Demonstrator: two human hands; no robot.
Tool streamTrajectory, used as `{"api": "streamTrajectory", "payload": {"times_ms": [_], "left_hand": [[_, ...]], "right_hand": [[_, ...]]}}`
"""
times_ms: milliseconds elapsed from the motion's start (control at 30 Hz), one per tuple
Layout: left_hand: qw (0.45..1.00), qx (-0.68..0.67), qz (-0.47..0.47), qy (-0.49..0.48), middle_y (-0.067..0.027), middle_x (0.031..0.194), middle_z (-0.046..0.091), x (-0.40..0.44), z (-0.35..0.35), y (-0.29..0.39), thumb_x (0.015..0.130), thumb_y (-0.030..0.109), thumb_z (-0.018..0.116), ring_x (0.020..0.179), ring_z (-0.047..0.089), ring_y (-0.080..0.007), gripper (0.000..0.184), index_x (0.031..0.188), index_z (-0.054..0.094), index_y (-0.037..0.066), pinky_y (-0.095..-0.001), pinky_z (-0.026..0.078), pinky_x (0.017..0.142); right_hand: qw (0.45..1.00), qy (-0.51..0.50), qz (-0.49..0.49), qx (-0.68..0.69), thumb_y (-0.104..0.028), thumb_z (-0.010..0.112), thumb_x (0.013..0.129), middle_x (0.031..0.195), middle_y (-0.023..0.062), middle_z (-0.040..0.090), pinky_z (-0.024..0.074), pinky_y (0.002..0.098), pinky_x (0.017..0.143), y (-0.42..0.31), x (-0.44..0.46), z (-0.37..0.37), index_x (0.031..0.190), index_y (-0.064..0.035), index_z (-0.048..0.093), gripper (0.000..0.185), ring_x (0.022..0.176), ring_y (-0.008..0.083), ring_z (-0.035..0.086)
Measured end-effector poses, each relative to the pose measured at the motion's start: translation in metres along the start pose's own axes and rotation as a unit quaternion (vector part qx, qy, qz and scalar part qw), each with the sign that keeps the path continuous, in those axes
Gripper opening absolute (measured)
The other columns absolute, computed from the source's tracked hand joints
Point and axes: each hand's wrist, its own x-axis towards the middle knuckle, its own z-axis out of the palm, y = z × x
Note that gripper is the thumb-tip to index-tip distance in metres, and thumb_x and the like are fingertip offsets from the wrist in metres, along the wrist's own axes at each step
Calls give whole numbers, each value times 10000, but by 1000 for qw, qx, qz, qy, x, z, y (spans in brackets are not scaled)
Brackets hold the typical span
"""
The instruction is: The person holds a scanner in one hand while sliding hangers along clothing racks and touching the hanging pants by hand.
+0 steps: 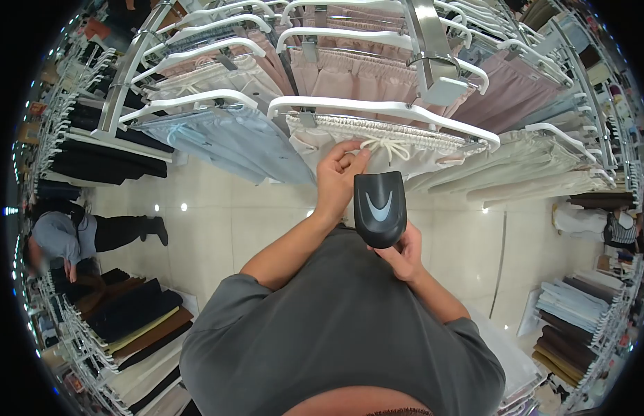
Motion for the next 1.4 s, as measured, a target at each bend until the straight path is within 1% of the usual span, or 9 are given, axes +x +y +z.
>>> {"api": "streamTrajectory", "payload": {"times_ms": [200, 267, 400, 467, 500, 667, 933, 1000, 1400], "left_hand": [[998, 9, 22, -57, -4, 789, 696, 5, -19, -8, 1009, 139, 714, 645, 596, -25, 250, 1195, 674, -23, -199, 456, 573], [997, 14, 21, -73, 4, 788, 689, 5, -21, -3, 1007, 128, 718, 669, 599, -22, 244, 1188, 681, -31, -198, 465, 601], [997, 25, -12, -71, 1, 735, 672, 8, -25, 3, 994, 158, 745, 608, 564, -26, 260, 1156, 692, -39, -207, 431, 549], [997, 36, -18, -72, -2, 713, 666, 10, -28, 2, 990, 172, 754, 583, 551, -28, 267, 1143, 695, -39, -210, 415, 527], [997, 32, -27, -70, -5, 692, 656, 11, -28, 3, 987, 180, 759, 561, 537, -31, 261, 1122, 699, -35, -212, 399, 510], [996, 26, -30, -80, -5, 653, 633, 11, -30, 2, 983, 184, 764, 531, 517, -36, 244, 1079, 699, -30, -212, 381, 488], [999, 4, -39, -36, 32, 612, 576, 12, -27, 0, 954, 119, 784, 503, 496, -23, 209, 1058, 689, -36, -202, 373, 471], [998, -2, -45, -36, 33, 612, 577, 12, -25, 0, 955, 112, 782, 501, 493, -22, 201, 1057, 689, -34, -199, 369, 470], [997, -32, -43, -47, 18, 610, 586, 12, -22, -2, 977, 136, 765, 476, 484, -30, 169, 1029, 675, 3, -218, 353, 436]], "right_hand": [[1000, -15, -18, -16, -140, 739, 887, 1007, 112, 692, 527, 296, 770, 9, 17, -7, 1217, 59, 580, 418, 853, 158, 660], [996, -69, -39, -28, -92, 742, 907, 1161, 94, 673, 481, 294, 948, 13, 22, -15, 1340, 78, 555, 501, 1054, 146, 631], [990, -101, -61, -72, -131, 769, 879, 1080, 97, 682, 483, 275, 871, 8, 34, -16, 1269, 90, 605, 478, 963, 141, 627], [985, -140, -68, -81, -157, 789, 852, 1010, 103, 687, 476, 270, 796, 12, 37, -18, 1198, 98, 643, 455, 884, 142, 612], [985, -130, -87, -80, -175, 796, 836, 984, 110, 684, 470, 278, 752, 8, 41, -11, 1146, 97, 664, 433, 839, 149, 600], [984, -132, -81, -90, -175, 799, 817, 976, 122, 692, 484, 289, 751, 15, 41, -9, 1131, 88, 673, 429, 815, 177, 624], [986, -116, -59, -104, -153, 797, 803, 988, 141, 701, 506, 305, 792, 17, 41, -8, 1121, 87, 678, 415, 847, 205, 658], [985, -114, -77, -102, -149, 796, 802, 998, 145, 703, 505, 302, 796, 19, 40, -8, 1121, 94, 677, 418, 851, 209, 658], [988, -85, -85, -100, -115, 794, 797, 1000, 134, 710, 503, 269, 769, 15, 31, -12, 1157, 114, 673, 444, 813, 162, 656]]}}
